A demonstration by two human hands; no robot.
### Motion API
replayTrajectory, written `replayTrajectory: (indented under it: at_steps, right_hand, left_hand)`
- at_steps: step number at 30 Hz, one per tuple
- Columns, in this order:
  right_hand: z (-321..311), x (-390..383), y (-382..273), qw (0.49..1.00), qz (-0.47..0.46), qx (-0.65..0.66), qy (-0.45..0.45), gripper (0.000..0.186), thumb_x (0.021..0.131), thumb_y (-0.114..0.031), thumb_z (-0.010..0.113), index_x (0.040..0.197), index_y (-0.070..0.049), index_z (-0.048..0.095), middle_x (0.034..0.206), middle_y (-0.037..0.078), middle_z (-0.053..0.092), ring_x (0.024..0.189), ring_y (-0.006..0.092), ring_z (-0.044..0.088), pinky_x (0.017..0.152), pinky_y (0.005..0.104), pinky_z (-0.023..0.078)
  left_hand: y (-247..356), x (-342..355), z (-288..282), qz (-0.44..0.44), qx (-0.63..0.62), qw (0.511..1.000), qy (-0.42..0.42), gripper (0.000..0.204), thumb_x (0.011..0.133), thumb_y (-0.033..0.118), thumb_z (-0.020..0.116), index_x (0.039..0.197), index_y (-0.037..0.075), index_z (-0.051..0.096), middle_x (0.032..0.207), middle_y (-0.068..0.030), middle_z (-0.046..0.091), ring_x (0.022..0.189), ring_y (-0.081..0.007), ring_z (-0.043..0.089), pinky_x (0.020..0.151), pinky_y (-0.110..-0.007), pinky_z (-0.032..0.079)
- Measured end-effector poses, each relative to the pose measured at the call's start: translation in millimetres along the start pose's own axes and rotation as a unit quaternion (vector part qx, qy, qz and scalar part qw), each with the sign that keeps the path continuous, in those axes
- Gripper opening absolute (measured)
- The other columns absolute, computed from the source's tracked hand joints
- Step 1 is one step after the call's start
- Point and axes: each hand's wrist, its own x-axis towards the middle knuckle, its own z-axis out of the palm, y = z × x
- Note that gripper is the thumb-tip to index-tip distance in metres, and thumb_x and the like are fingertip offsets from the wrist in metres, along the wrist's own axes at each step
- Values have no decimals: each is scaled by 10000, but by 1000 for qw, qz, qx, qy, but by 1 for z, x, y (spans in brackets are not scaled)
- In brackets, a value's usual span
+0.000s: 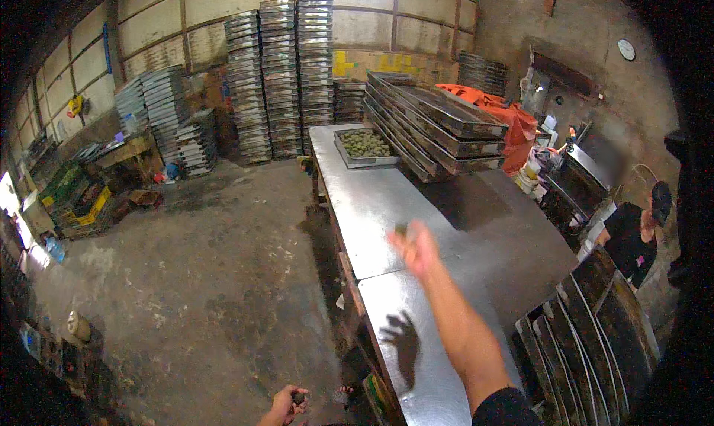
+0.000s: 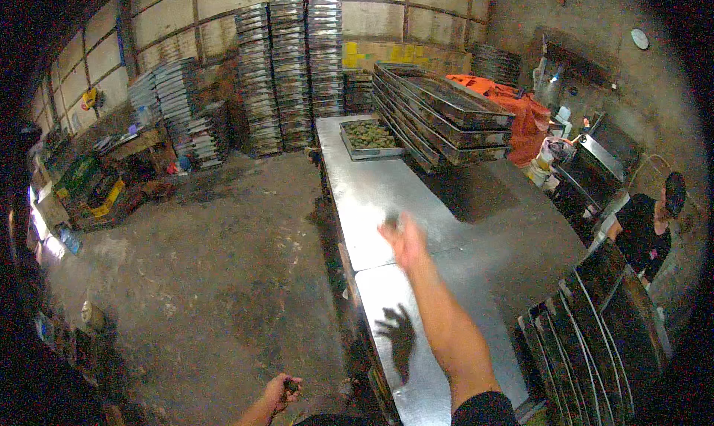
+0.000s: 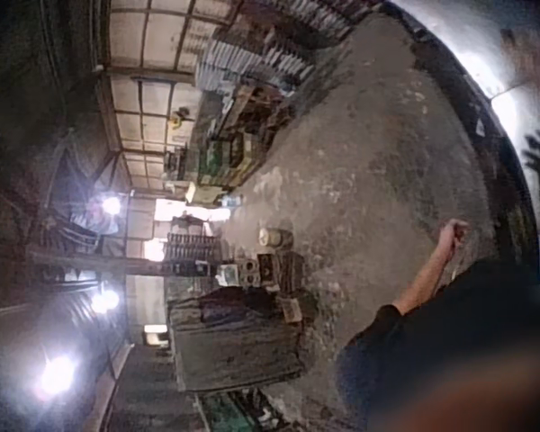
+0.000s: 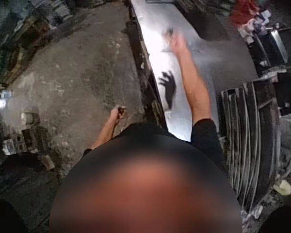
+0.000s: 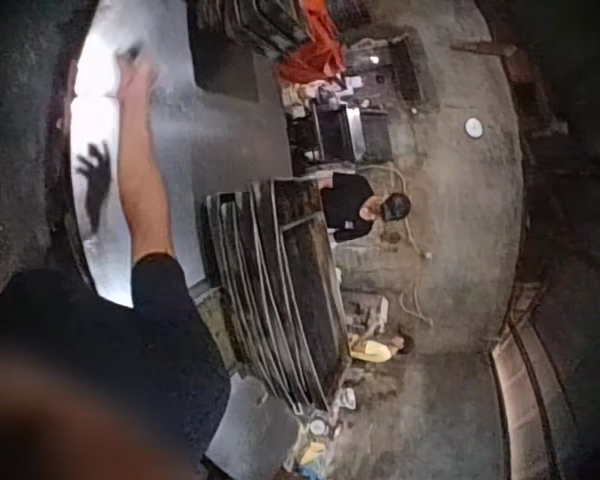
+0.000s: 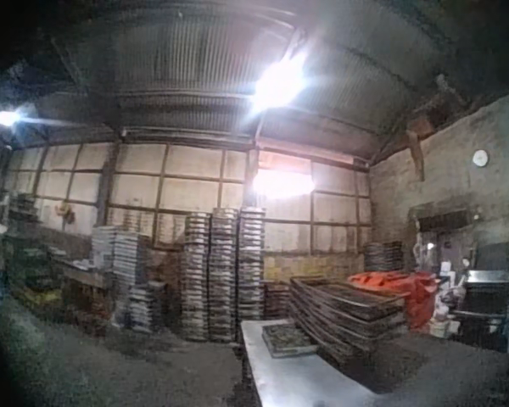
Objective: The person sorts green dried plant material by hand on a metal tray, picking up small pieces and placing them into a separate tray. The person repeats this action throughout the clip.
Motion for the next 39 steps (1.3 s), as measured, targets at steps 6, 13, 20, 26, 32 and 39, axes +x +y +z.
replayTrajectory:
  at_steps: [6,13,20,26,32,39]
  right_hand:
    - [61,18,-1,940,-148,-289,-105,402,912,-300,528,1200,-20,521,965,164,636,754,221,649,601,324,527]
    - [-61,-139,146,903,352,-219,-117,498,925,-507,454,1133,-72,577,902,119,633,655,194,618,504,288,505]
    - [-135,-118,145,949,293,-53,107,148,875,-144,564,938,-10,564,765,89,602,614,172,579,461,260,437]
    - [41,33,9,997,48,-23,-60,246,890,-126,514,1010,84,466,1125,244,453,942,377,585,907,458,522]
    - [101,48,-27,924,-98,-353,-107,691,865,-169,554,1429,-115,158,1303,242,427,924,335,636,641,388,566]
    - [-110,-157,99,890,203,-378,-153,370,875,-91,617,1232,-23,543,1026,94,638,842,167,645,641,287,537]
  left_hand:
    - [14,11,42,202,222,954,14,327,845,163,635,1139,22,607,815,-114,611,652,-181,599,550,-354,495]
    - [76,-44,155,576,480,658,73,623,754,217,747,1307,82,494,1046,-153,647,985,-274,598,839,-363,465]
    - [66,-47,155,511,366,778,1,748,770,177,735,1392,40,342,1205,-167,575,1017,-231,595,894,-375,472]
    - [38,-38,98,366,311,876,31,603,802,86,697,1328,46,407,1021,-124,632,765,-121,615,663,-251,508]
    - [33,-32,83,374,320,869,49,561,807,71,683,1304,29,425,931,-112,653,728,-126,621,661,-254,501]
    - [28,-30,101,403,301,864,3,435,812,113,670,1208,3,531,839,-70,669,728,-104,593,666,-246,481]
